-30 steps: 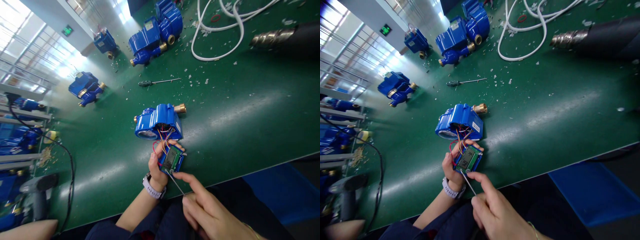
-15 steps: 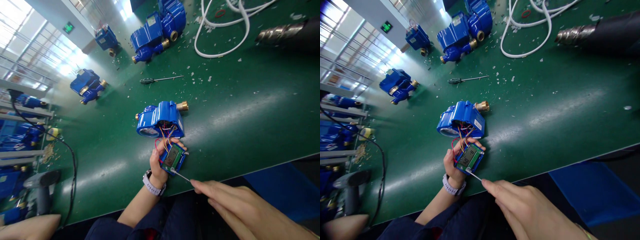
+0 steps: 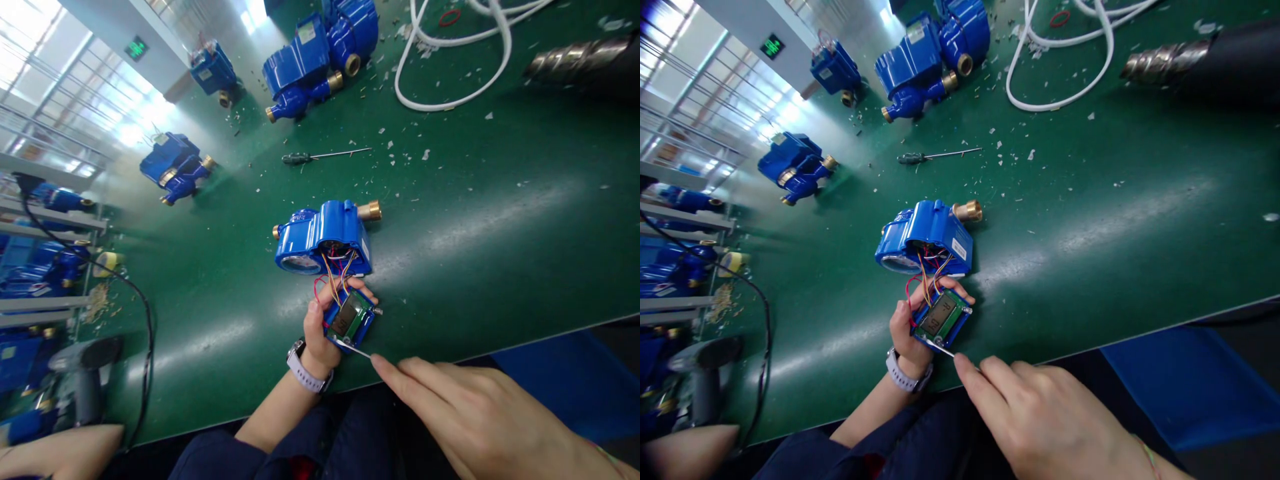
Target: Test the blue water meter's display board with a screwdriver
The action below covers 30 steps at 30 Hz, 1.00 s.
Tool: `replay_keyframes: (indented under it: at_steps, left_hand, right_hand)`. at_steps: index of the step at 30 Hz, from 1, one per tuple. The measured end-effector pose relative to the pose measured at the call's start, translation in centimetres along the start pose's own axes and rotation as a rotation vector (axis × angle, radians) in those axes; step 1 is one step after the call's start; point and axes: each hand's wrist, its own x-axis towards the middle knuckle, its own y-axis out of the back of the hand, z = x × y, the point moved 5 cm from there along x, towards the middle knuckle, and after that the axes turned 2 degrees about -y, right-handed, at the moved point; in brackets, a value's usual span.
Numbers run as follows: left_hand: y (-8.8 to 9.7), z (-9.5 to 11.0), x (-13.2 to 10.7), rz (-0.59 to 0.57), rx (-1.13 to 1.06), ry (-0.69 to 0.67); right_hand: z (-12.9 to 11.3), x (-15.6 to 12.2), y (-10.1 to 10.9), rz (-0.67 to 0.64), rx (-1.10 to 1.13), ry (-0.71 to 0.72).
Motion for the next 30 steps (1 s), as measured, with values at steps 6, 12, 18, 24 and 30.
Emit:
replay_keyframes:
  at_steps: [6, 12, 18, 24, 30]
  left_hand:
    - [-0.1, 0.0, -0.2, 0.018, 0.039, -0.008]
    - [-0.1, 0.2, -0.1, 0.018, 0.138, -0.016]
    - [0.1, 0.0, -0.3, -0.007, 0.1, -0.016]
    - [-0.2, -0.2, -0.5, 0.063, 0.061, -0.043]
    - [-0.9, -0.1, -0.4, 0.131, 0.05, -0.034]
  right_hand:
    - [0.2, 0.0, -1.8, -0.057, 0.631, -0.352]
    - [-0.2, -0.1, -4.5, -0.211, 0.498, -0.307]
    - [0.3, 0.4, -5.0, -0.256, 0.365, -0.237]
    - [-0.1, 0.2, -6.8, -0.228, 0.869, -0.46]
    - [-0.6, 0.5, -7.3, -0.249, 1.169, -0.555]
